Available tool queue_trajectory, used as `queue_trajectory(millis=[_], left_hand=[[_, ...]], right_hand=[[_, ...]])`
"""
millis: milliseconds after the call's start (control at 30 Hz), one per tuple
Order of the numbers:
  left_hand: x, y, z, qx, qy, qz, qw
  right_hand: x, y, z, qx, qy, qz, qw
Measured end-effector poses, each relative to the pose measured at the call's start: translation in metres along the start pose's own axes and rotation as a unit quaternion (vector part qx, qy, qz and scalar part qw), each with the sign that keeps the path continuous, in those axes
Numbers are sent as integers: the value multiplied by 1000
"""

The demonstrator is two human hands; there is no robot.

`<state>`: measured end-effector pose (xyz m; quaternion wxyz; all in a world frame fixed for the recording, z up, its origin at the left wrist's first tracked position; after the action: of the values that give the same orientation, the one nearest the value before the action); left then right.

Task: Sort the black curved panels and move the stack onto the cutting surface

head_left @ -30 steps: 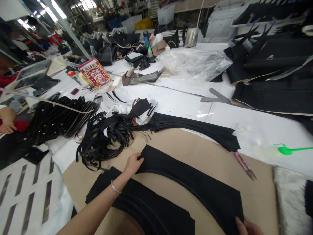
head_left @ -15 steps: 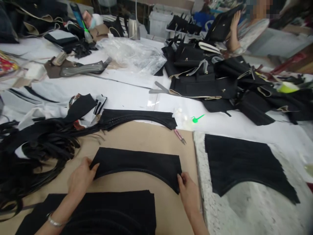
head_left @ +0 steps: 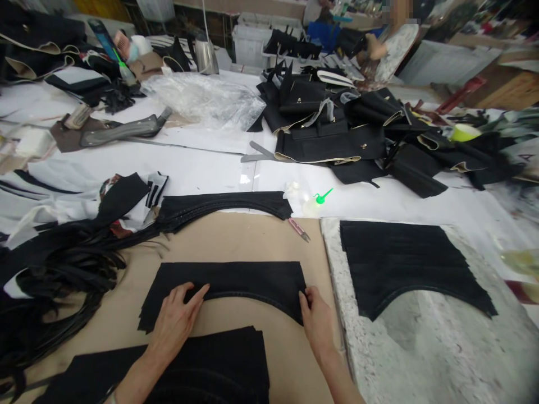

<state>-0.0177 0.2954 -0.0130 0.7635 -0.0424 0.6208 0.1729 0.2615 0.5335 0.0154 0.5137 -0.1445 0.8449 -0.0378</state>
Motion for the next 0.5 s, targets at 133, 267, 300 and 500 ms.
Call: queue_trajectory(millis=[133,267,300,500], left_hand=[[-2,2,4,10,44,-16,999],[-5,4,10,9,66,-26,997],[-6,4,12,6,67,-28,997],[-11,8,14,-18,60,-42,997]], right_hand=[[-6,-4,-5,-40,-43,66,996],[-5,-18,-22,-184,-131,110,968],[-1,-21,-25,-215,-147,99,961],[21,-30,-30,-285,-191,27,939]])
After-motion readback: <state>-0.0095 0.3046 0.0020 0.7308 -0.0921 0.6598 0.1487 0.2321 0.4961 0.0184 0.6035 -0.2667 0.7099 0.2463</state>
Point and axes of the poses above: each hand's wrist, its own y-axis towards the middle knuckle, its own x-axis out of the palm, z = x × y, the point moved 7 cm from there along y, towards the middle knuckle, and after that the axes turned 10 degrees about x, right-handed, at the moved point
